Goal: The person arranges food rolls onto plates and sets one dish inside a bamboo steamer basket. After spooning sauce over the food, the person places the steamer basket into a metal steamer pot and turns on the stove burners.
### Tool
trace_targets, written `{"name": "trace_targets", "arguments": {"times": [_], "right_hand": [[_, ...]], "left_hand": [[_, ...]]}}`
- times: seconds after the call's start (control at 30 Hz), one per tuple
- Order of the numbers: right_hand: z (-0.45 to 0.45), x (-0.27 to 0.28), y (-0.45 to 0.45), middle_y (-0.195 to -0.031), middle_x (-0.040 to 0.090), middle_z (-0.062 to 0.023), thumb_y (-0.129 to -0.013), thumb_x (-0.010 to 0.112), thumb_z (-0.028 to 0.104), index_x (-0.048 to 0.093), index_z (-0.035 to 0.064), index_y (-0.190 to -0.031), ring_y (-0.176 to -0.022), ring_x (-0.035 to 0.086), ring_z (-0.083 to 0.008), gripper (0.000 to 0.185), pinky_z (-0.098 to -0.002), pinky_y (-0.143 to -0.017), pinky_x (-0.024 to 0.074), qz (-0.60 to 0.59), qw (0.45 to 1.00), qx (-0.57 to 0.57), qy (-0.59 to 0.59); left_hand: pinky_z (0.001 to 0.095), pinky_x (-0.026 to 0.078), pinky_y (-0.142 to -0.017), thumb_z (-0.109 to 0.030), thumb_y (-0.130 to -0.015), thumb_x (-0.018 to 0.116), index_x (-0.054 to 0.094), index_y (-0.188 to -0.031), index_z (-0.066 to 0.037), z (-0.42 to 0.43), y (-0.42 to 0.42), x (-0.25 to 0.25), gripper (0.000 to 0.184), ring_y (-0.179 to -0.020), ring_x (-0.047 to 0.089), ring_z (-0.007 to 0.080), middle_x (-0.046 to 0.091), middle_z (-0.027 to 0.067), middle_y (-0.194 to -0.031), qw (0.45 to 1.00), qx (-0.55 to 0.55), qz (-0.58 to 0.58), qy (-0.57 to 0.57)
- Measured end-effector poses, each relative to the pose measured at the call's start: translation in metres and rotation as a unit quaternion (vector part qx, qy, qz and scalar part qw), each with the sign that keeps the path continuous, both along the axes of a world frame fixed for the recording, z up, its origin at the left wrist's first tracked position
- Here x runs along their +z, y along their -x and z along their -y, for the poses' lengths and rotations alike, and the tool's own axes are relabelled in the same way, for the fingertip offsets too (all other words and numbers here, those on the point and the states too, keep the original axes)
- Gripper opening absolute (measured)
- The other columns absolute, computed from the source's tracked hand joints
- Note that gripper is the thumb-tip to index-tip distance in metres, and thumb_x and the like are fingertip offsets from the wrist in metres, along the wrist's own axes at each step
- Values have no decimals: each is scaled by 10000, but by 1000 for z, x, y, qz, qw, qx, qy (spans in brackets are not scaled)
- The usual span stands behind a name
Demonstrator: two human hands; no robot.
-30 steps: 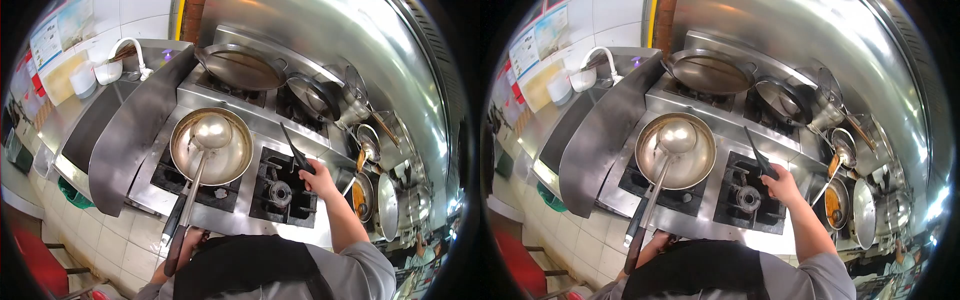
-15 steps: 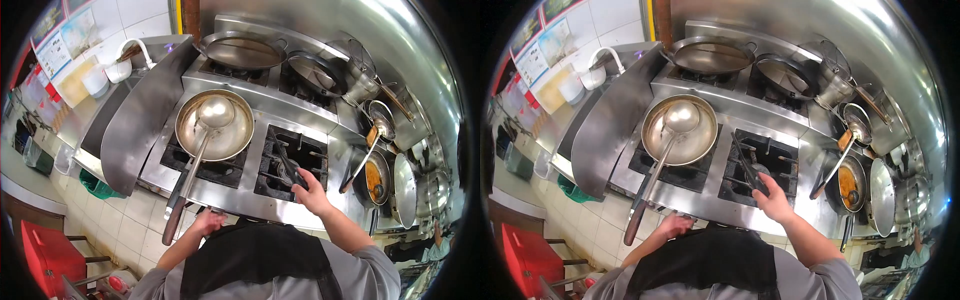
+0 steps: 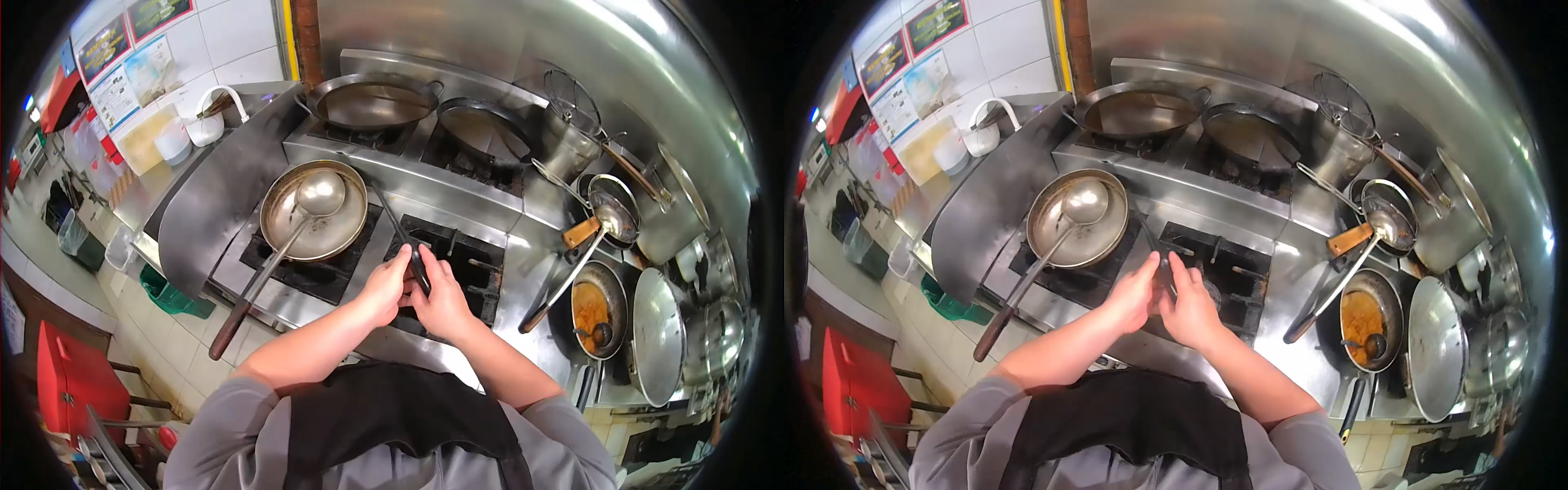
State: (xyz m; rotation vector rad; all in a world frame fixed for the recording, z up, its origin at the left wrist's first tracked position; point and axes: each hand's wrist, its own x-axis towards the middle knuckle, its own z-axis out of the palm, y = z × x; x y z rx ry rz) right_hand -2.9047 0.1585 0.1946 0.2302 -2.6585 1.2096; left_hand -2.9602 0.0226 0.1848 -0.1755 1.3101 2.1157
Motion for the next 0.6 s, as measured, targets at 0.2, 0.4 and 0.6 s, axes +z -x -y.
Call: {"name": "trace_targets", "arguments": {"times": [0.2, 0.4, 0.6], "right_hand": [[-20, 9, 46, -1205, 546, -260, -880, 640, 129, 352, 2, -1488, -1012, 618, -432, 684, -455, -867, 519, -22, 992, -47, -113], [-39, 56, 10, -1259, 543, -219, -845, 730, 175, 436, 24, -1445, -869, 656, -265, 685, -381, -809, 544, 54, 990, -80, -101], [-64, 14, -61, -1180, 604, -200, -825, 762, 143, 549, -4, -1336, -839, 666, -239, 573, -329, -769, 545, 120, 979, -103, -128]], "left_hand": [[381, 531, -749, -482, -1010, 472, 606, -1025, -110, -47, 60, 0, 396, -783, 652, 215, 667, 49, -883, 981, 85, 68, -159], [387, 491, -660, -487, -1007, 375, 539, -878, -78, -69, 185, -16, 460, -689, 578, 229, 584, 64, -769, 917, 98, 166, -349], [322, 415, -556, -480, -955, 387, 485, -793, -78, -95, 278, -17, 445, -601, 484, 193, 481, 45, -671, 829, 175, 224, -481]]}}
